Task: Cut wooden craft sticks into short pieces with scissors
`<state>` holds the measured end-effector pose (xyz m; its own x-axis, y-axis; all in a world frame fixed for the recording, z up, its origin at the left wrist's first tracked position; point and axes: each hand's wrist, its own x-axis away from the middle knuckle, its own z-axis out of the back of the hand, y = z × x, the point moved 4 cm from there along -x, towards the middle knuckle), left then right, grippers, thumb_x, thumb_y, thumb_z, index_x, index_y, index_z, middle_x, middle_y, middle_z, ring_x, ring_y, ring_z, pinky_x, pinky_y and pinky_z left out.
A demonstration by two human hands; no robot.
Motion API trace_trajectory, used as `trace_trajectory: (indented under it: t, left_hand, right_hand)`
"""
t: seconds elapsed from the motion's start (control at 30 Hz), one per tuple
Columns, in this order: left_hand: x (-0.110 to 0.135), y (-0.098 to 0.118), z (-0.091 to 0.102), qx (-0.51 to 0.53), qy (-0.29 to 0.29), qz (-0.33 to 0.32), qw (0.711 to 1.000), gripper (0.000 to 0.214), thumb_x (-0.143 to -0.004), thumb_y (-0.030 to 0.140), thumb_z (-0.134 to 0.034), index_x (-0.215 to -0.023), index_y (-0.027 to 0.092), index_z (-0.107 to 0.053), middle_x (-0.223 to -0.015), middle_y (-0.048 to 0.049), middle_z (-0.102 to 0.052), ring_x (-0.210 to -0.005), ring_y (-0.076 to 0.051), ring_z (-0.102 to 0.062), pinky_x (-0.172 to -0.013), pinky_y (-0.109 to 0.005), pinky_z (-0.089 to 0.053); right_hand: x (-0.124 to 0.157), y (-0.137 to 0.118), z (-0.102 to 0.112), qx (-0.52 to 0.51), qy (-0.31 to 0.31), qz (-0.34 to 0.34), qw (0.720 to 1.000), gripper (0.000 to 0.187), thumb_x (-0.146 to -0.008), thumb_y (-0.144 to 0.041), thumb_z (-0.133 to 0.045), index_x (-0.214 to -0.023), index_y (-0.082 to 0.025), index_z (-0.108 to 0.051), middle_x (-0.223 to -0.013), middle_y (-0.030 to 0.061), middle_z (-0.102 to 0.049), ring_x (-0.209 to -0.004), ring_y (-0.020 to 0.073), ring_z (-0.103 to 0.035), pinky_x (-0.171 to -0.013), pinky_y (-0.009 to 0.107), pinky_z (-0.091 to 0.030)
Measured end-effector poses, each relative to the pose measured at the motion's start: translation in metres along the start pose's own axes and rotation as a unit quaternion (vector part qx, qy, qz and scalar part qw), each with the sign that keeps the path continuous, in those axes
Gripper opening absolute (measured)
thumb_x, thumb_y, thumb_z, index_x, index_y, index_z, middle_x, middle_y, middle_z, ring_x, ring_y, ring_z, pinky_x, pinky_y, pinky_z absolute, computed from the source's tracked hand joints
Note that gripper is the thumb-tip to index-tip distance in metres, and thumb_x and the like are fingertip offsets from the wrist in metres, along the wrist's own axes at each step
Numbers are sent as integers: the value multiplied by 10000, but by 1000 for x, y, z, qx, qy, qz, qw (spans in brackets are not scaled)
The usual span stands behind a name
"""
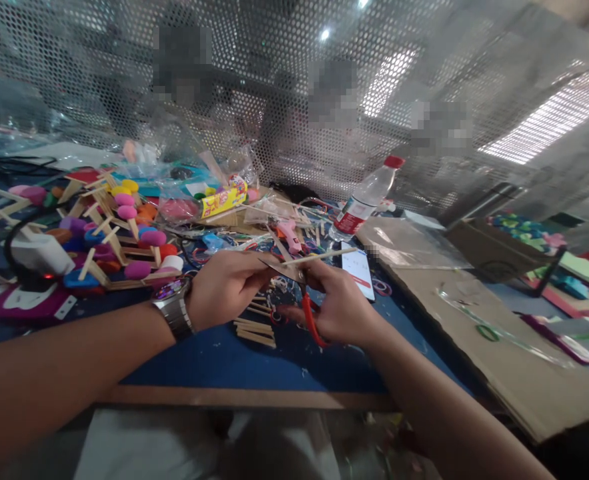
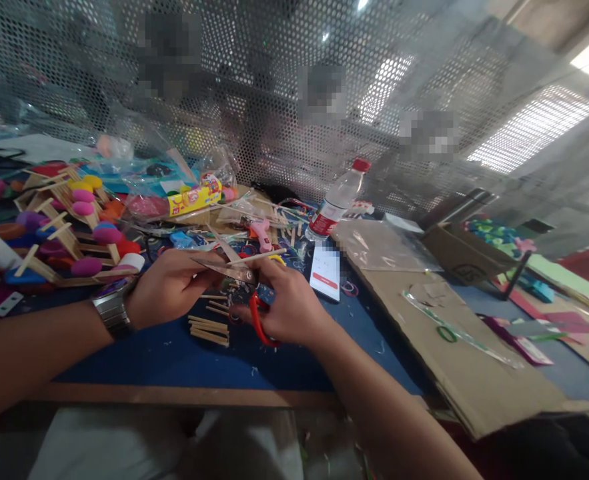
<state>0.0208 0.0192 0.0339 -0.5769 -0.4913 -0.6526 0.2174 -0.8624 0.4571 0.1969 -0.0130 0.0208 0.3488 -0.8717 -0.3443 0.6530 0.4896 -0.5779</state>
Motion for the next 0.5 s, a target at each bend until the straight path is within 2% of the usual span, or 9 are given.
trace_trajectory:
  t: [0.2, 0.5]
  left_hand:
    - [0, 3, 1, -7, -6, -25, 1000, 206, -906, 99, -518, -824, 175, -691, -772, -8, -720, -711, -114, -661, -672, -186, -480]
    - [0, 2, 0, -14, -31, -7, 999, 215, -885, 99, -522, -950, 186, -707, -808, -3, -731, -691, -116, -645, -646, -196, -451]
  right_hand:
    - [0, 1, 3, 65, 41, 31, 997, 231, -751, -176, -670, -973, -192, -609, -866, 57, -696, -756, 193, -636, -687, 276, -488]
    - [-1, -5, 4, 72, 23, 48, 996, 257, -705, -151, -606, -956, -191, -578, -841, 46, -645, -702, 171, -560, -646, 266, -444]
